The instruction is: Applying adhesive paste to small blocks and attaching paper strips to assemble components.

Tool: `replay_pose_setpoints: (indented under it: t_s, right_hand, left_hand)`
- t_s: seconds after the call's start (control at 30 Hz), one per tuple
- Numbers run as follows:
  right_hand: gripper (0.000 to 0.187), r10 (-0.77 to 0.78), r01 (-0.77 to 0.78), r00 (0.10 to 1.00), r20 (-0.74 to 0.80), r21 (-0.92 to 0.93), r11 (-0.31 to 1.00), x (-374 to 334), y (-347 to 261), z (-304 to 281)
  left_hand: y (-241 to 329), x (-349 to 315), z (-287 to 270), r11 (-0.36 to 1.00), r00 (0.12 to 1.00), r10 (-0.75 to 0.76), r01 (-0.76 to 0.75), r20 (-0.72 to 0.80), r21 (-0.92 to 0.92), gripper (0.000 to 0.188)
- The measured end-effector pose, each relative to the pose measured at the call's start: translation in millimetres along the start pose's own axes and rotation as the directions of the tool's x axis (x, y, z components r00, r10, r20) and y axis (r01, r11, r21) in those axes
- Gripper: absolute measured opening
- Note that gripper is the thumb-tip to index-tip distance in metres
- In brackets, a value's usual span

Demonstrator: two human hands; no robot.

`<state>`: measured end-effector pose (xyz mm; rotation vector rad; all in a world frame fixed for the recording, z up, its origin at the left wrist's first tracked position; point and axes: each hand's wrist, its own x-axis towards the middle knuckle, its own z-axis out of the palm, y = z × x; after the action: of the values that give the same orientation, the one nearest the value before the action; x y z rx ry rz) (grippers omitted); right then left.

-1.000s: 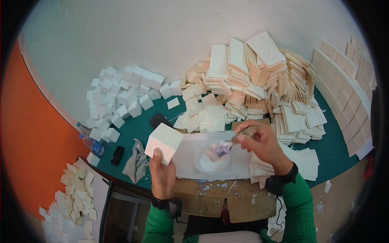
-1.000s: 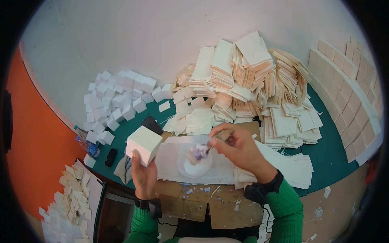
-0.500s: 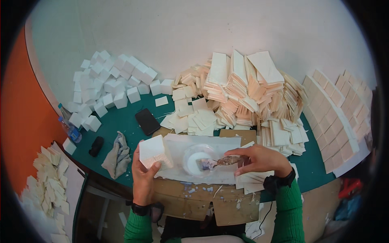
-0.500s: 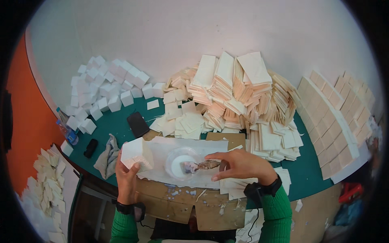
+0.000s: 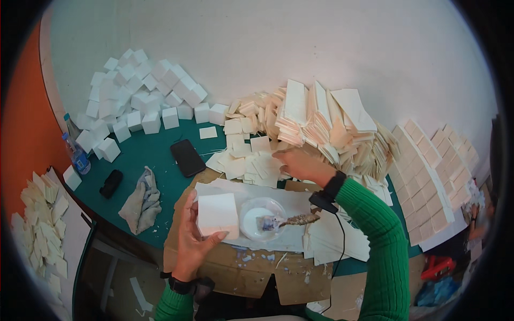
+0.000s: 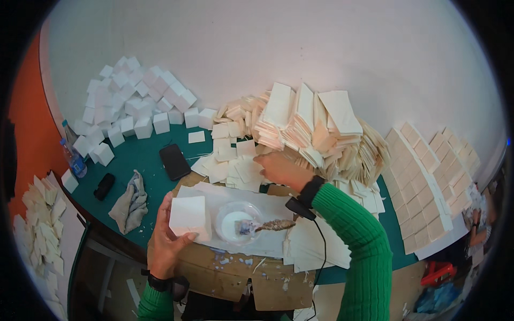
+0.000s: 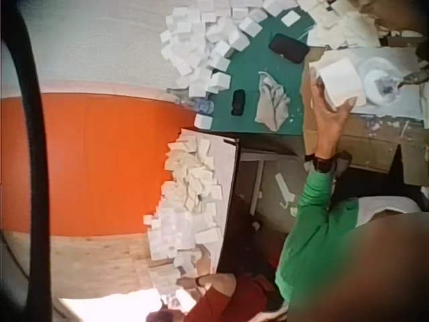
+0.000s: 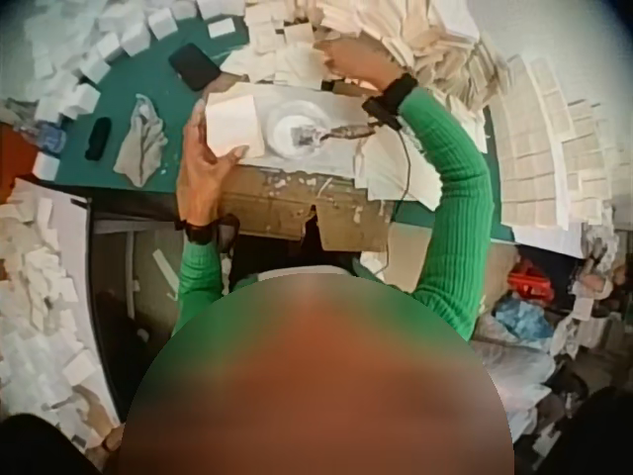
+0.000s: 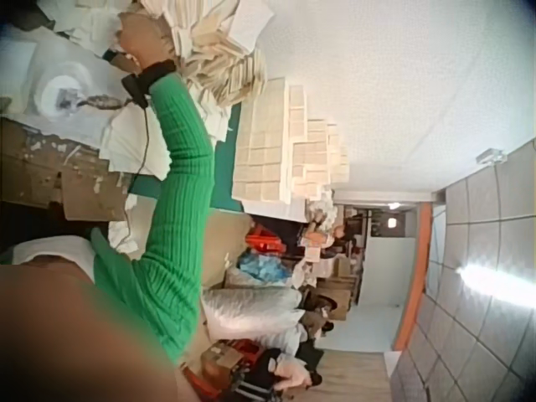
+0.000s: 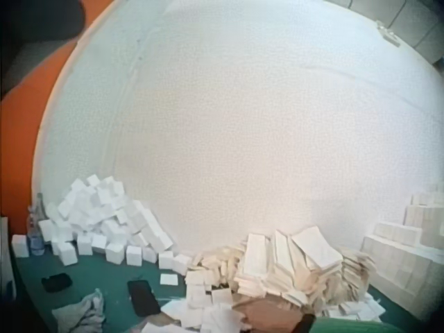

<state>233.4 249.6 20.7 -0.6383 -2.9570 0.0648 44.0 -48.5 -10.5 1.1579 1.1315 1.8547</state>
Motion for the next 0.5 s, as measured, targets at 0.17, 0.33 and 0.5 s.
replay_pose_setpoints:
  t_s: [0.17,0.33,0.5]
  right_hand:
    - [0.057,0.079,-0.069,0.995,0.065,-0.14,0.988,46.1,13.0,25.2]
    - [0.064,0.169,-0.158,0.955,0.243,-0.062,0.985,71.4,18.5,26.7]
    - [0.058,0.229,-0.217,0.937,0.265,-0.073,0.973,73.0,16.9,25.1]
  left_hand:
    - [4.1,-4.3,-6.9,1.0,1.0,0.012,-0.012,0.004,0.009,0.102]
    - [2.6,-4.3,-12.3,0.997,0.999,-0.026,0.027,0.02,-0.066,0.103]
    - [2.6,-2.4,-10.4,0.997,0.999,-0.042,0.044,0.023,-0.068,0.104]
